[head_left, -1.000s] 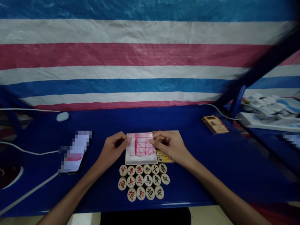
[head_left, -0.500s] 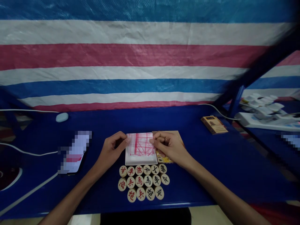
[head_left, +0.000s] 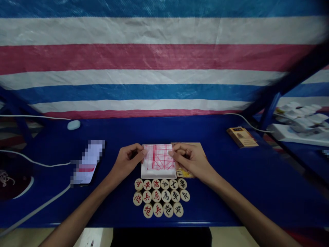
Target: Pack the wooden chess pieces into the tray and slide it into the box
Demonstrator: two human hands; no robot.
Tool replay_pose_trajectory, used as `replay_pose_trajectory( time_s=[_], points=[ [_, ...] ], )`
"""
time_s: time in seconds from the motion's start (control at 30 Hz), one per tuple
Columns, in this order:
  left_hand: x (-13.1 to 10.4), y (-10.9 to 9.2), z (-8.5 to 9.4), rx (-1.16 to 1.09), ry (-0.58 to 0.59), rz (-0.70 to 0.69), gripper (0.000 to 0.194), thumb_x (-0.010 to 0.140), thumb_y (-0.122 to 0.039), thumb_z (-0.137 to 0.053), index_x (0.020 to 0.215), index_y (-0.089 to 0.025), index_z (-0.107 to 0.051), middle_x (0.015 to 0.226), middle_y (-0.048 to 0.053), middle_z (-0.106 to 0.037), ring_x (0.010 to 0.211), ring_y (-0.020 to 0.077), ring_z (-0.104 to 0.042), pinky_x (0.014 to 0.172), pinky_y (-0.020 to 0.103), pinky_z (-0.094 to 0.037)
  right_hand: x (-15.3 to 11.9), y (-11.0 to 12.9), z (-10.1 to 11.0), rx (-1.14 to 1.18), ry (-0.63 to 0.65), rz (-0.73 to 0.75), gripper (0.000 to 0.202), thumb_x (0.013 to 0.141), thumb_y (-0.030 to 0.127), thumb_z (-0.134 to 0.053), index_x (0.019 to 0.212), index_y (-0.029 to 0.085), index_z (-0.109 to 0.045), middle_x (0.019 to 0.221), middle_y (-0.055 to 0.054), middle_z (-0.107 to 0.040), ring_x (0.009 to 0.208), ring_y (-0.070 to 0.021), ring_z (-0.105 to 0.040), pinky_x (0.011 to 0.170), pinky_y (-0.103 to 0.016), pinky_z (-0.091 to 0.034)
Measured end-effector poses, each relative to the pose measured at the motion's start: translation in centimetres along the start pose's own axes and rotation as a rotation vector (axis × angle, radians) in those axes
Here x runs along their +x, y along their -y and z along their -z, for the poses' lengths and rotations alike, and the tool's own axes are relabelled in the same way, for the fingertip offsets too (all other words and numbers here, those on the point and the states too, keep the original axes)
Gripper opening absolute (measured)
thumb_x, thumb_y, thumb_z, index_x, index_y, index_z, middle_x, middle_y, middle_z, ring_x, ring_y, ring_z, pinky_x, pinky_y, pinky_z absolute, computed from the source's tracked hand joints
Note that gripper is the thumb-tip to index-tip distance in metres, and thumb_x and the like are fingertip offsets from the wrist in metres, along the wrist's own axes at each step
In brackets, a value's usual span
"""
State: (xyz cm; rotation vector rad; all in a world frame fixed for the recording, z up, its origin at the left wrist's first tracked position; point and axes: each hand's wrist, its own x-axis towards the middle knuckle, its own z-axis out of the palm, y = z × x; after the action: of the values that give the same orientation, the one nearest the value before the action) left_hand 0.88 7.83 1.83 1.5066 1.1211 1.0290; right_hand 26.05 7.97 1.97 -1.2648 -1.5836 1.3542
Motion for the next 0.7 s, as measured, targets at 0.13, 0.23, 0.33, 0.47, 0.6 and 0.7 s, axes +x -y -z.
replay_pose_trajectory(
  time_s=[0.13,0.23,0.33,0.47,0.6,0.7],
  points=[
    [-0.1,-0.1,-0.1,-0.016,0.001,0.016,0.033,0.092,-0.044,-0.066,0.073,-0.017,-0.063,0.051,-0.004,-0.051,0.049,0.0073,-0.041,0.049,0.021,-0.032,0.0,0.3,-0.1,0.019,-0.008,0.004,0.029,0.084,0.05,-0.069,0.084,0.022,-0.06,0.048,0.007,-0.053,0.042,-0.0082,-0.044,0.044,-0.025,-0.034],
    [-0.3,-0.1,-0.1,-0.063,0.015,0.057,0.03,0.095,-0.045,-0.062,0.092,-0.016,-0.069,0.053,-0.002,-0.059,0.04,0.0065,-0.036,0.042,0.022,-0.026,-0.3,0.9,0.1,0.024,-0.014,0.034,0.028,0.086,0.049,-0.067,0.085,0.022,-0.061,0.051,0.005,-0.057,0.046,-0.0094,-0.046,0.048,-0.026,-0.037],
    [-0.5,0.1,0.1,-0.204,0.053,0.117,0.044,0.1,-0.051,-0.05,0.105,-0.013,-0.072,0.061,0.003,-0.066,0.041,0.0094,-0.044,0.041,0.024,-0.03,-0.6,1.4,0.5,0.055,-0.017,0.078,0.026,0.089,0.047,-0.063,0.092,0.022,-0.066,0.064,0.001,-0.067,0.05,-0.0098,-0.048,0.051,-0.027,-0.038],
    [-0.6,0.4,0.3,-0.25,0.065,0.073,0.049,0.102,-0.051,-0.043,0.1,-0.014,-0.076,0.06,0.004,-0.063,0.055,0.0141,-0.057,0.051,0.026,-0.043,-0.9,1.5,0.7,0.04,-0.06,0.126,0.026,0.092,0.045,-0.06,0.092,0.023,-0.073,0.066,0.0,-0.064,0.056,-0.0124,-0.053,0.053,-0.027,-0.038],
    [-0.6,0.2,0.1,-0.153,-0.021,-0.003,0.031,0.096,-0.044,-0.06,0.109,-0.019,-0.073,0.067,0.001,-0.066,0.057,0.012,-0.058,0.052,0.024,-0.045,-0.7,0.7,0.2,-0.08,-0.159,0.162,0.022,0.088,0.045,-0.068,0.09,0.023,-0.072,0.071,-0.001,-0.064,0.059,-0.012,-0.05,0.054,-0.028,-0.037],
    [-0.3,0.1,-0.3,-0.212,-0.085,0.034,0.047,0.092,-0.04,-0.068,0.135,-0.024,-0.058,0.07,-0.002,-0.067,0.053,0.0102,-0.056,0.048,0.021,-0.043,-0.7,0.3,-0.1,-0.083,-0.133,0.226,0.021,0.089,0.041,-0.069,0.103,0.025,-0.069,0.075,0.001,-0.063,0.06,-0.0115,-0.047,0.054,-0.029,-0.036]
  ],
)
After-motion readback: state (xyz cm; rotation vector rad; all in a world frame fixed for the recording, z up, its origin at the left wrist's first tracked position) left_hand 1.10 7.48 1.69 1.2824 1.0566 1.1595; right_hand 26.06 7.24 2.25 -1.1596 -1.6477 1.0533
